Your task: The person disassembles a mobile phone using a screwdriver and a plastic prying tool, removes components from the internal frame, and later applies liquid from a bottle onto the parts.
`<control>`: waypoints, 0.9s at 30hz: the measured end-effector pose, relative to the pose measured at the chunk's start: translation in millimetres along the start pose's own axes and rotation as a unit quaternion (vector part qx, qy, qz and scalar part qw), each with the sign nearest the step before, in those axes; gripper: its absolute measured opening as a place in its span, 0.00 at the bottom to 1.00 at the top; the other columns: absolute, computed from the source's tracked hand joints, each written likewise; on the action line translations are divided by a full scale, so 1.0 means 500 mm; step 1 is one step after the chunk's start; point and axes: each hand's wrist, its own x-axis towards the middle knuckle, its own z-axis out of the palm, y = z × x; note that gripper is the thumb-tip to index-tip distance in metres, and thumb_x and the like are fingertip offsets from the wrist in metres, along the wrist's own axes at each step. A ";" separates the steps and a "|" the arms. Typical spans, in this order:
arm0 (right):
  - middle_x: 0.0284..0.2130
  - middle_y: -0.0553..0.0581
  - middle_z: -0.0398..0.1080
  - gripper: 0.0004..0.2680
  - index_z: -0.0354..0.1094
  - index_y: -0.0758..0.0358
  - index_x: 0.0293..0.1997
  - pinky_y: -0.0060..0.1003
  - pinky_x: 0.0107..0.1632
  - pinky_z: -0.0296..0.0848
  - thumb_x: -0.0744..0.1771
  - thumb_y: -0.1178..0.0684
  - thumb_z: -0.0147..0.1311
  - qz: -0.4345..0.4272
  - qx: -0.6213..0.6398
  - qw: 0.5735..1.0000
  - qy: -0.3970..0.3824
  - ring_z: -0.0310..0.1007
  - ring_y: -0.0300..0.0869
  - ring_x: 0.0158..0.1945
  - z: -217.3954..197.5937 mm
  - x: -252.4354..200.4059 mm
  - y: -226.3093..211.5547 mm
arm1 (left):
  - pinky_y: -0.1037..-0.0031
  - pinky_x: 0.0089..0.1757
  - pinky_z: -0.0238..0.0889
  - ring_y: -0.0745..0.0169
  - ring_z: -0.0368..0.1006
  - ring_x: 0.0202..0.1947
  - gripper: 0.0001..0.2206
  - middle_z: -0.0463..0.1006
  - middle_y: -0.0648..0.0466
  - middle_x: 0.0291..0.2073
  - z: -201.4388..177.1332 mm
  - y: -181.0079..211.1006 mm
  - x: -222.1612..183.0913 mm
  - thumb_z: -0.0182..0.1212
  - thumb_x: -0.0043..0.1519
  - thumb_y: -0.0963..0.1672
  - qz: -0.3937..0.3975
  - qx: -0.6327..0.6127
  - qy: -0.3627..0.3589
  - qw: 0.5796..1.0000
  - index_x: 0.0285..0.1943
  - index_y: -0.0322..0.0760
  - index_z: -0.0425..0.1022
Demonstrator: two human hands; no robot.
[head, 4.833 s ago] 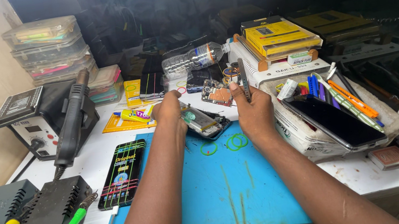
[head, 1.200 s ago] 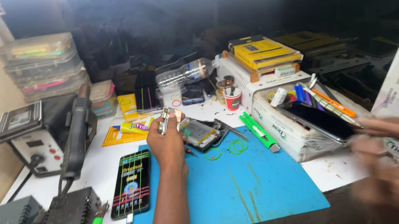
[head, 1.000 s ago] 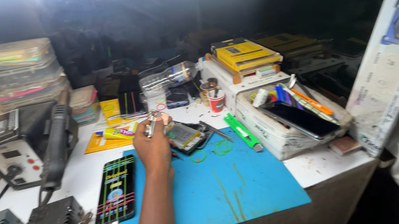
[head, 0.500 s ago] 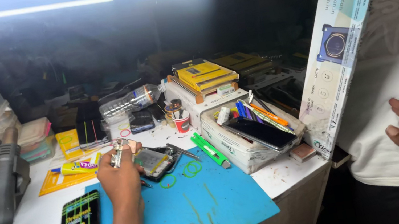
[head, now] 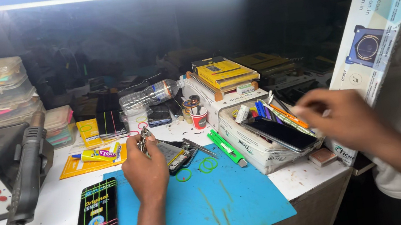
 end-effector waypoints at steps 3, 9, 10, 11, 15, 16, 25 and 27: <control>0.42 0.58 0.80 0.14 0.72 0.59 0.54 0.44 0.48 0.78 0.65 0.47 0.58 -0.046 -0.133 0.986 -0.093 0.82 0.48 0.43 0.065 0.108 -0.023 | 0.50 0.40 0.68 0.33 0.79 0.37 0.11 0.82 0.37 0.35 -0.006 0.000 0.000 0.58 0.65 0.45 0.028 0.015 0.010 0.999 0.51 0.33 0.74; 0.40 0.59 0.80 0.17 0.72 0.56 0.56 0.43 0.51 0.78 0.62 0.46 0.65 0.049 -0.173 0.967 -0.180 0.82 0.48 0.44 0.119 0.189 -0.007 | 0.50 0.39 0.69 0.34 0.79 0.36 0.10 0.82 0.38 0.33 -0.003 0.000 0.006 0.57 0.65 0.45 0.026 0.009 0.006 1.000 0.49 0.34 0.74; 0.40 0.59 0.81 0.16 0.72 0.55 0.56 0.43 0.51 0.77 0.63 0.46 0.63 0.046 -0.173 0.971 -0.160 0.82 0.48 0.44 0.116 0.186 -0.012 | 0.50 0.38 0.69 0.34 0.79 0.36 0.10 0.82 0.38 0.34 -0.002 -0.002 0.007 0.57 0.65 0.45 0.031 0.010 0.006 0.999 0.49 0.34 0.74; 0.39 0.58 0.81 0.15 0.72 0.55 0.56 0.44 0.51 0.76 0.64 0.46 0.62 0.041 -0.174 0.974 -0.139 0.82 0.48 0.43 0.105 0.182 -0.019 | 0.50 0.38 0.69 0.33 0.79 0.36 0.10 0.82 0.38 0.34 0.001 -0.004 0.008 0.57 0.65 0.45 0.036 0.011 0.009 0.999 0.50 0.34 0.74; 0.39 0.61 0.76 0.11 0.75 0.58 0.52 0.47 0.45 0.75 0.67 0.47 0.56 -0.085 -0.078 0.993 -0.004 0.78 0.50 0.39 0.087 0.158 -0.077 | 0.53 0.39 0.70 0.38 0.81 0.38 0.10 0.83 0.40 0.33 0.012 -0.016 0.011 0.58 0.65 0.45 0.054 -0.028 -0.005 0.998 0.47 0.33 0.74; 0.39 0.63 0.75 0.11 0.74 0.60 0.51 0.47 0.45 0.74 0.68 0.48 0.55 -0.131 -0.045 0.990 0.031 0.76 0.51 0.40 0.097 0.152 -0.096 | 0.54 0.38 0.70 0.39 0.81 0.37 0.10 0.83 0.40 0.33 0.013 -0.017 0.012 0.58 0.64 0.46 0.047 -0.040 -0.011 0.998 0.46 0.33 0.74; 0.27 0.52 0.76 0.11 0.76 0.63 0.43 0.36 0.36 0.70 0.67 0.46 0.57 -0.128 0.318 0.939 -0.021 0.72 0.37 0.31 0.366 0.134 -0.309 | 0.68 0.28 0.69 0.58 0.78 0.24 0.14 0.84 0.48 0.32 0.010 -0.006 0.012 0.61 0.62 0.45 -0.043 -0.133 -0.073 0.987 0.54 0.35 0.69; 0.25 0.52 0.73 0.10 0.77 0.63 0.44 0.34 0.33 0.66 0.67 0.48 0.59 -0.091 0.384 0.919 -0.014 0.67 0.36 0.29 0.414 0.148 -0.313 | 0.72 0.24 0.67 0.65 0.75 0.19 0.16 0.84 0.51 0.31 0.011 -0.001 0.013 0.62 0.61 0.44 -0.074 -0.171 -0.099 0.977 0.56 0.37 0.68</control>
